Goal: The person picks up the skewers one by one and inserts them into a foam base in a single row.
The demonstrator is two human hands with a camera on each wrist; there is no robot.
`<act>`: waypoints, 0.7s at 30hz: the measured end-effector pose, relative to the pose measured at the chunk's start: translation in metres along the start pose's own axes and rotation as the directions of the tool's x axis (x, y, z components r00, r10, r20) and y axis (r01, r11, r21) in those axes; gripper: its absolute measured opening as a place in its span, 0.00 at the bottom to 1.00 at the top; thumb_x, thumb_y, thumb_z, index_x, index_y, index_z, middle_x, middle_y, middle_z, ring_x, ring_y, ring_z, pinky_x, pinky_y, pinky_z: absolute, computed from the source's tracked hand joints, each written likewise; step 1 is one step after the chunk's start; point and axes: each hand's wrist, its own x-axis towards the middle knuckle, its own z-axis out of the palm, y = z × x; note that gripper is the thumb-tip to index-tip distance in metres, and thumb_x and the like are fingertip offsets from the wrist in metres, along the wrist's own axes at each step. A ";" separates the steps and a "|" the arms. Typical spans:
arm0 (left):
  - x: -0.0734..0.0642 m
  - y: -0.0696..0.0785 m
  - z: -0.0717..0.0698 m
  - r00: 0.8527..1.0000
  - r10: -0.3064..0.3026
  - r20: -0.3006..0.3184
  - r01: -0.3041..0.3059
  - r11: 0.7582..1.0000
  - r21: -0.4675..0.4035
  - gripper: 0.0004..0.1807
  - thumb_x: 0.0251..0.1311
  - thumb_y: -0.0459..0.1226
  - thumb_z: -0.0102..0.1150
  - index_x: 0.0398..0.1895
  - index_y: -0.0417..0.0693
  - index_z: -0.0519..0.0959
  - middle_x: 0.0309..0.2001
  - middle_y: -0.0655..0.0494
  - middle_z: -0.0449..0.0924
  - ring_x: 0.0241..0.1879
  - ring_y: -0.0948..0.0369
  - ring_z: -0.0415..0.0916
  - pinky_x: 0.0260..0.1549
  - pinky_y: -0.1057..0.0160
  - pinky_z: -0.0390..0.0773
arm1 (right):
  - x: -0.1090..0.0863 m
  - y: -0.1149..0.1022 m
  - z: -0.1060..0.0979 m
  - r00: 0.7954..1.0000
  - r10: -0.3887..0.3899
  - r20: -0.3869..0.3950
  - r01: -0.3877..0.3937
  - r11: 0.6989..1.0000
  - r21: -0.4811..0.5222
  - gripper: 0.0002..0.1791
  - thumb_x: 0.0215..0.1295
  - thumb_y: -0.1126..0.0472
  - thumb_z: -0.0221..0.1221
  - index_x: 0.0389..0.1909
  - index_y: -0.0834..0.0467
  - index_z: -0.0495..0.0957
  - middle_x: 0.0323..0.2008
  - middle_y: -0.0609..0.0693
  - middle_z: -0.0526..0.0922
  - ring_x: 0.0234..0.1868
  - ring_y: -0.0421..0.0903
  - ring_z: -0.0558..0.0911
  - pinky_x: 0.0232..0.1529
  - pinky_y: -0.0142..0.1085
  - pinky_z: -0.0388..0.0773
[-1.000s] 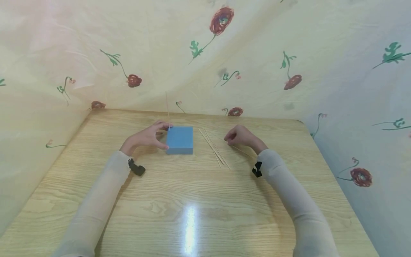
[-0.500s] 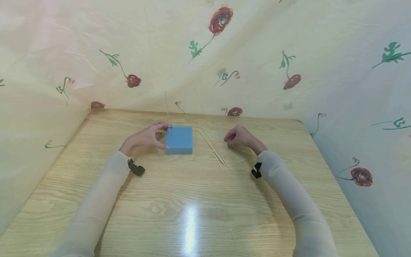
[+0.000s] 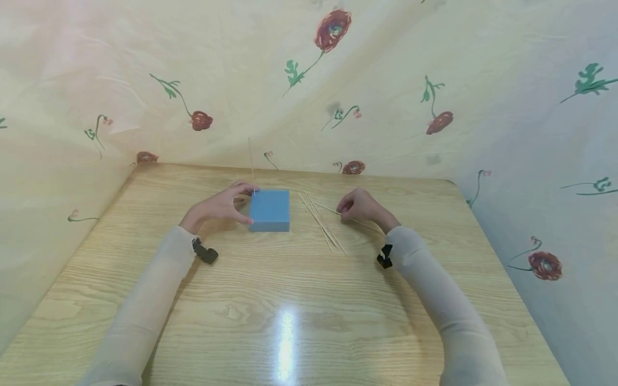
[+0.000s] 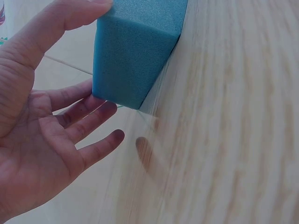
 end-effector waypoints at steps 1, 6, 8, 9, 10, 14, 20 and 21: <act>0.000 0.000 0.000 1.000 0.000 0.000 0.000 1.000 -0.001 0.50 0.55 0.38 0.77 0.79 0.47 0.59 0.77 0.45 0.52 0.76 0.45 0.53 0.72 0.35 0.57 | 0.000 0.000 0.000 1.000 0.005 0.000 -0.005 1.000 0.000 0.08 0.55 0.73 0.66 0.36 0.65 0.88 0.30 0.54 0.88 0.30 0.40 0.80 0.34 0.28 0.77; 0.001 -0.001 0.000 1.000 0.006 0.003 -0.006 1.000 -0.003 0.50 0.55 0.38 0.76 0.79 0.47 0.58 0.76 0.45 0.53 0.75 0.45 0.53 0.72 0.36 0.58 | 0.001 -0.002 -0.001 1.000 0.013 -0.004 -0.013 1.000 0.000 0.09 0.55 0.73 0.67 0.37 0.65 0.89 0.32 0.55 0.89 0.31 0.41 0.81 0.34 0.27 0.77; 0.001 -0.001 0.000 1.000 0.009 0.005 -0.009 1.000 -0.004 0.50 0.56 0.38 0.76 0.79 0.46 0.58 0.76 0.45 0.53 0.75 0.45 0.54 0.72 0.36 0.58 | 0.001 -0.004 -0.002 1.000 0.014 -0.007 -0.013 1.000 0.006 0.09 0.55 0.73 0.67 0.38 0.66 0.89 0.33 0.57 0.89 0.31 0.40 0.81 0.34 0.27 0.77; 0.001 -0.001 0.000 1.000 0.011 0.006 -0.011 1.000 -0.006 0.50 0.56 0.38 0.76 0.80 0.46 0.58 0.76 0.45 0.53 0.75 0.45 0.53 0.72 0.36 0.58 | 0.001 -0.005 -0.002 1.000 0.016 -0.009 -0.016 1.000 0.008 0.09 0.56 0.72 0.67 0.38 0.66 0.89 0.33 0.57 0.89 0.31 0.39 0.81 0.34 0.27 0.77; 0.001 -0.001 0.000 1.000 0.012 0.006 -0.011 1.000 -0.009 0.50 0.56 0.38 0.76 0.80 0.46 0.58 0.76 0.45 0.53 0.75 0.45 0.53 0.72 0.36 0.57 | 0.000 -0.006 -0.002 1.000 0.017 -0.010 -0.017 1.000 0.012 0.09 0.56 0.72 0.67 0.39 0.66 0.89 0.34 0.57 0.89 0.32 0.39 0.81 0.35 0.27 0.77; 0.001 -0.001 -0.001 1.000 0.012 0.007 -0.012 1.000 -0.020 0.50 0.56 0.38 0.76 0.80 0.46 0.58 0.77 0.45 0.53 0.76 0.45 0.53 0.72 0.36 0.57 | -0.001 -0.011 -0.004 1.000 0.002 -0.019 -0.001 0.999 0.032 0.10 0.58 0.73 0.65 0.40 0.67 0.88 0.37 0.61 0.89 0.33 0.39 0.81 0.36 0.27 0.78; 0.001 -0.001 -0.001 1.000 0.002 0.008 -0.002 1.000 -0.021 0.50 0.56 0.38 0.76 0.80 0.47 0.58 0.77 0.46 0.52 0.76 0.45 0.51 0.72 0.36 0.56 | -0.001 -0.014 -0.007 0.999 -0.016 -0.035 0.018 0.998 0.057 0.10 0.63 0.72 0.64 0.43 0.68 0.87 0.41 0.64 0.89 0.36 0.38 0.82 0.38 0.26 0.78; 0.001 -0.001 -0.001 1.000 0.001 0.007 -0.001 1.000 -0.019 0.50 0.56 0.38 0.76 0.80 0.47 0.58 0.77 0.46 0.52 0.76 0.45 0.51 0.72 0.36 0.56 | -0.001 -0.015 -0.007 0.999 -0.014 -0.035 0.016 0.998 0.063 0.10 0.63 0.71 0.64 0.44 0.68 0.87 0.42 0.64 0.89 0.37 0.39 0.82 0.38 0.26 0.78</act>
